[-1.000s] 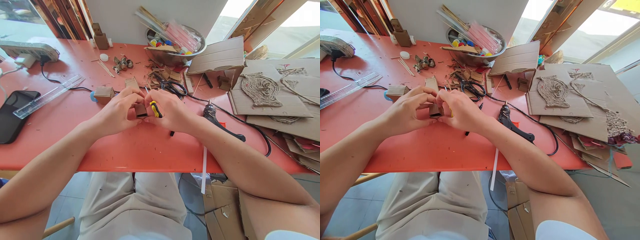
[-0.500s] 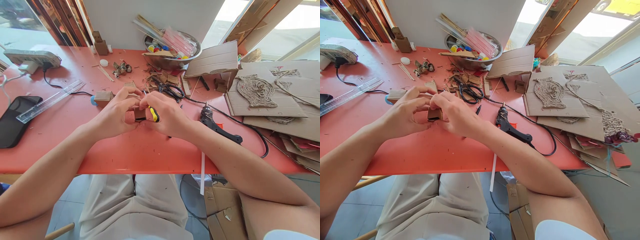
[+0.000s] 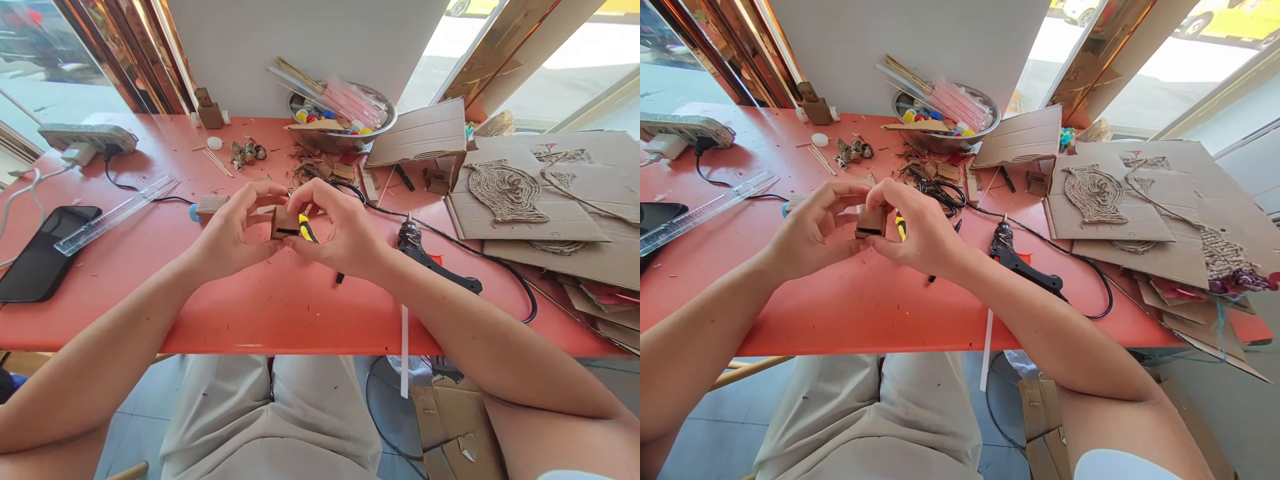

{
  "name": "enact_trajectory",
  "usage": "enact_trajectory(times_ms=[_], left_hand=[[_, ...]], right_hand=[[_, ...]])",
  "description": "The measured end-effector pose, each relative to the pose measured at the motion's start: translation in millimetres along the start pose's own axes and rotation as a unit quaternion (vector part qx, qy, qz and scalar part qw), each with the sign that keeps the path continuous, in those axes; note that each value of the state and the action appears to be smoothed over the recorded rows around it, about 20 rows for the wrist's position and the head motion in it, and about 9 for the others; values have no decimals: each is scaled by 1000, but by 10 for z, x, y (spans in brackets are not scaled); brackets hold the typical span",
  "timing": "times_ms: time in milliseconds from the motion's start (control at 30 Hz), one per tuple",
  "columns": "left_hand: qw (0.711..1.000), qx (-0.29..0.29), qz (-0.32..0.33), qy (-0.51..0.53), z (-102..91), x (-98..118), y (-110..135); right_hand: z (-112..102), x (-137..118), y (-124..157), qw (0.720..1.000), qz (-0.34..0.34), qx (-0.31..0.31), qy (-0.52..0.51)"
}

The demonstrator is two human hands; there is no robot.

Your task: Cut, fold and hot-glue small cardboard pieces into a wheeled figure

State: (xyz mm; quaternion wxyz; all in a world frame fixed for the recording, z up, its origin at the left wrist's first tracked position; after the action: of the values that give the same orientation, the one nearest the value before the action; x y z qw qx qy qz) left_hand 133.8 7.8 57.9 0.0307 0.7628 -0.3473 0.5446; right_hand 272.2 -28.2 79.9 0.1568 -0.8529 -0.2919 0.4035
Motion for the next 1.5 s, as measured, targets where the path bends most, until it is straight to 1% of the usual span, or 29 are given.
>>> enact_trajectory(times_ms=[100, 200, 333, 467, 600, 667, 800, 867, 967, 1100, 1233, 1500], left_hand=[[997, 12, -44, 58, -1, -40, -16], [991, 29, -85, 102, -16, -88, -21], [978, 65, -101, 171, -35, -145, -13], [951, 83, -110, 277, 46, -200, 12], [919, 76, -136, 363, 153, -221, 30], [907, 60, -143, 393, 188, -203, 24], [888, 21, -148, 435, 230, -174, -1], [875, 8, -166, 455, 262, -196, -3], [853, -1, -199, 482, 315, -232, 7], [837, -11, -220, 501, 364, -218, 11], [825, -1, -251, 507, 381, -248, 27], [814, 18, -299, 497, 351, -346, 66]], right_hand=[[-42, 54, -1, 999, 24, 25, -18], [-86, 76, 0, 997, 32, 50, -44], [-141, 60, 13, 992, 24, 95, -83], [-126, 43, 52, 986, 13, 135, -93], [-108, 35, 106, 985, 1, 159, -64], [-120, 2, 122, 986, -23, 162, -34], [-156, -109, 137, 981, -98, 165, 41], [-175, -155, 143, 974, -128, 174, 71], [-191, -191, 143, 968, -150, 181, 92], [-186, -192, 119, 972, -156, 161, 74], [-163, -150, 91, 981, -139, 130, 30], [-162, -115, 85, 984, -130, 118, 15]])
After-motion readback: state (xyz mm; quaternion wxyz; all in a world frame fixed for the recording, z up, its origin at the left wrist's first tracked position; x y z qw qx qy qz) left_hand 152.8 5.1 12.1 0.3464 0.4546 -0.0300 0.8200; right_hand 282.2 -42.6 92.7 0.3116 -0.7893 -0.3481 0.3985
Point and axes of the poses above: each hand's wrist, its own y-axis away from the middle knuckle, its own z-axis out of the palm, x = y × z, the point moved 8 cm from there along -y, towards the middle knuckle
